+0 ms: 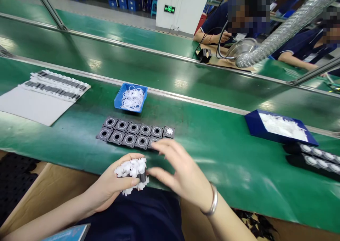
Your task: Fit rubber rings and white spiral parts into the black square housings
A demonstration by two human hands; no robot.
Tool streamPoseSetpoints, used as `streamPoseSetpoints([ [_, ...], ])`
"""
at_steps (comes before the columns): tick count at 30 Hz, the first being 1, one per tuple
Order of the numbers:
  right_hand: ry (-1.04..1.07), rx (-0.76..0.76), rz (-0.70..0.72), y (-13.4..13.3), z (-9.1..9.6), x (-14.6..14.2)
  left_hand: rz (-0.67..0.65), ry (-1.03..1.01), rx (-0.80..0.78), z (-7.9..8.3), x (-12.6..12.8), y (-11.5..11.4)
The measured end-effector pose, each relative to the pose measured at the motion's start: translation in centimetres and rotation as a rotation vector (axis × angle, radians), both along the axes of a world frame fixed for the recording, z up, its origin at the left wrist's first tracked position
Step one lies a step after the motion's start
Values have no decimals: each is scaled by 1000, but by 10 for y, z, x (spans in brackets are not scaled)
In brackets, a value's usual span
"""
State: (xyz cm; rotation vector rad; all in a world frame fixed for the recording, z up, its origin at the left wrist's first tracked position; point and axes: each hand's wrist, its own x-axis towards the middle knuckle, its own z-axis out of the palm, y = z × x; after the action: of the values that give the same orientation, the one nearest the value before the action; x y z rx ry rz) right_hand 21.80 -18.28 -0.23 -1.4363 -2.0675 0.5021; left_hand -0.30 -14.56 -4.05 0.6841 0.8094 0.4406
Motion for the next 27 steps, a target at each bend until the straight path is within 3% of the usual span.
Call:
streamPoseSetpoints([
  [2,166,-98,102,-5,0,-16,-13,58,94,0,0,1],
  [6,308,-58,38,-8,-13,-33,-71,110,163,-1,-1,2],
  [13,475,-50,44,-7,-14,-28,-7,-103,-66,-4,-5,4],
  [17,644,-15,-153,8,-12,-18,-3,-181,-118,1,-6,9],
  [21,332,172,-357,41,-20,-1,3,-181,-83,1,-10,11],
  [24,47,272,-324,63,-33,9,5,-157,-63,0,-14,11],
  [27,-81,265,-214,69,-38,12,8,-153,-55,1,-18,12],
])
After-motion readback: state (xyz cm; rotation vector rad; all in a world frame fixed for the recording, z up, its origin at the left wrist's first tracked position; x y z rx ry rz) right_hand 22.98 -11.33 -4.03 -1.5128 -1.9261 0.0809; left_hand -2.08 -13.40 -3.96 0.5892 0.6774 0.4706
